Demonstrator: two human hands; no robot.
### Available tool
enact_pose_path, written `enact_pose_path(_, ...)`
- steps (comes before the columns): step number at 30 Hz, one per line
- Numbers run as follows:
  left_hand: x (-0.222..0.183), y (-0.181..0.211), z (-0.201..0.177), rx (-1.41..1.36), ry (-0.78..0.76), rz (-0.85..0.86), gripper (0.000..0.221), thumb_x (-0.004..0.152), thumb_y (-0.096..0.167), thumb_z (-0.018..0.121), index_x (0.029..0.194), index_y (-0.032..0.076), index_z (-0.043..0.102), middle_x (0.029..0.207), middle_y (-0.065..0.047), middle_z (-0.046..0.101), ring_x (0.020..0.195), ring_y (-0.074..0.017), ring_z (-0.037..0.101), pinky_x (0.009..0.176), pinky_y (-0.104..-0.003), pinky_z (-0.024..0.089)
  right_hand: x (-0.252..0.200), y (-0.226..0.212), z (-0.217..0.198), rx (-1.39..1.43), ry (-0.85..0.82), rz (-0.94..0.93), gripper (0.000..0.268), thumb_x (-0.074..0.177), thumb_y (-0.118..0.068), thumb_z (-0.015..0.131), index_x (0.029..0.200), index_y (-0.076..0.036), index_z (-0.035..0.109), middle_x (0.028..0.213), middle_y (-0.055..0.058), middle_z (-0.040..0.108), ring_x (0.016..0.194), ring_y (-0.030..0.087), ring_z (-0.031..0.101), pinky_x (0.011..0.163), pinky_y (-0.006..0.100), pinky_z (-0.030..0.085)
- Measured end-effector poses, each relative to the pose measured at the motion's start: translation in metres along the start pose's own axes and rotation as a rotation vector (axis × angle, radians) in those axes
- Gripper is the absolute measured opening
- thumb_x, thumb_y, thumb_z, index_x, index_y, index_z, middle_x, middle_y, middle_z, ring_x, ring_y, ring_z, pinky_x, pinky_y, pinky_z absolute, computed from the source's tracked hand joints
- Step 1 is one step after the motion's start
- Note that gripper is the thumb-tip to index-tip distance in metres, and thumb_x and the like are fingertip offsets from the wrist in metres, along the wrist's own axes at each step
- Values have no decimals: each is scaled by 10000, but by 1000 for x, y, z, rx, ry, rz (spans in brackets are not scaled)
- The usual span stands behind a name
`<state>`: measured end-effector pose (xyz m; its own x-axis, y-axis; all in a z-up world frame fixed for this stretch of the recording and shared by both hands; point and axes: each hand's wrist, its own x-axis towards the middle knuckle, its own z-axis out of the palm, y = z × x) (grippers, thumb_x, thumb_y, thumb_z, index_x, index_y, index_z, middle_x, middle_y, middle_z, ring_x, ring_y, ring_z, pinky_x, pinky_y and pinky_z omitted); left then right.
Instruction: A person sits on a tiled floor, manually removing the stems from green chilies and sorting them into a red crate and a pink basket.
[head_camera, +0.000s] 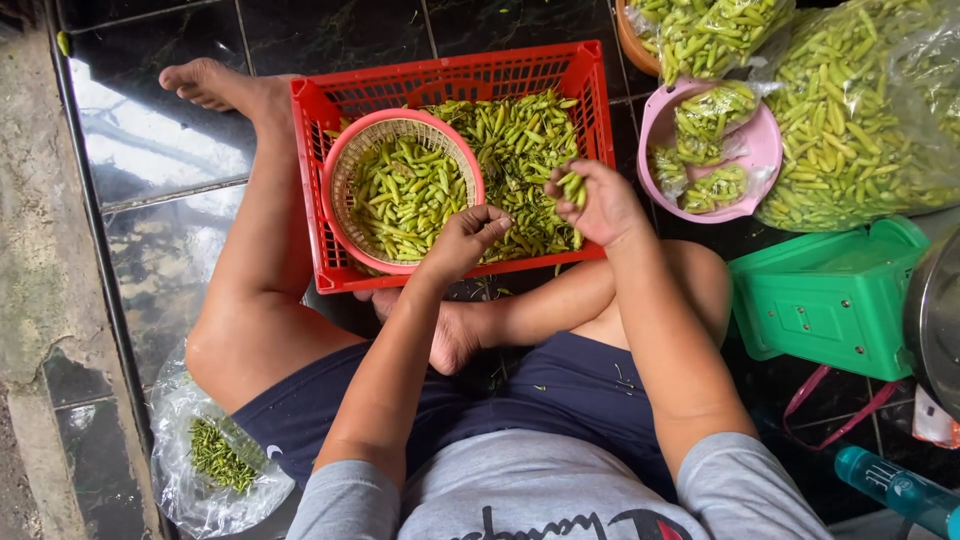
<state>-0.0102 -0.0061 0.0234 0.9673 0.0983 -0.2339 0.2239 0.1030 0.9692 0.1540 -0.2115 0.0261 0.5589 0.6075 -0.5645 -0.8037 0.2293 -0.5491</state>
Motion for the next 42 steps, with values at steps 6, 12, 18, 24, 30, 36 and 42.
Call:
enact_pose_path(6,8,-11,16,617,-110,13,222,932,169,669,1069,10,742,961,-262,731,949,-487,705,850,-571,537,17,6,3,171,102,-32,140,1000,-180,588,1090,-82,543,1022,118,698,1027,315,701,825,321,580)
enact_pose_path(12,11,-18,12,625,-68,-11,223,952,233,654,1066,69,752,945,-206,739,940,-449,717,841,-544,550,-7,10,108,-423,-277,-151,882,1091,-425,563,1650,-80,-25,1692,259,-112,1525,488,-148,1207,640,-116)
enact_pose_path(18,14,-29,1,20,102,-103,178,1052,201,598,1088,51,687,731,-18,645,684,-121,560,634,-271,447,-2,-10,73,-1654,-3,-182,586,1008,-164,636,1554,-148,426,1539,248,397,1339,359,545,1057,493,499)
enact_pose_path(24,12,-17,-3,-57,186,-68,159,1059,213,610,1002,80,675,703,-4,643,660,-82,493,621,-243,376,7,28,35,-2125,-154,87,972,847,-333,803,1643,-309,245,1688,232,-37,1513,570,-23,1082,766,323)
enact_pose_path(30,19,-30,-1,-46,190,-74,156,1057,215,610,1005,82,673,702,-9,642,626,-79,466,599,-243,357,13,40,77,-2250,-85,116,1136,729,-662,764,1648,-291,208,1705,197,-79,1510,569,-50,1019,826,322)
enact_pose_path(36,19,-28,0,-83,182,-91,147,1044,194,628,990,64,670,686,-14,620,604,-73,467,562,-217,363,46,69,76,-2438,-26,159,1068,769,-538,773,1641,-282,212,1691,199,-77,1479,600,29,917,788,441)
enact_pose_path(42,22,-37,-4,-87,173,-64,157,1046,203,632,986,66,680,674,-24,621,574,-67,449,531,-217,350,67,66,53,-2461,7,96,1065,828,-522,783,1655,-303,149,1666,246,-34,1449,629,130,771,709,559)
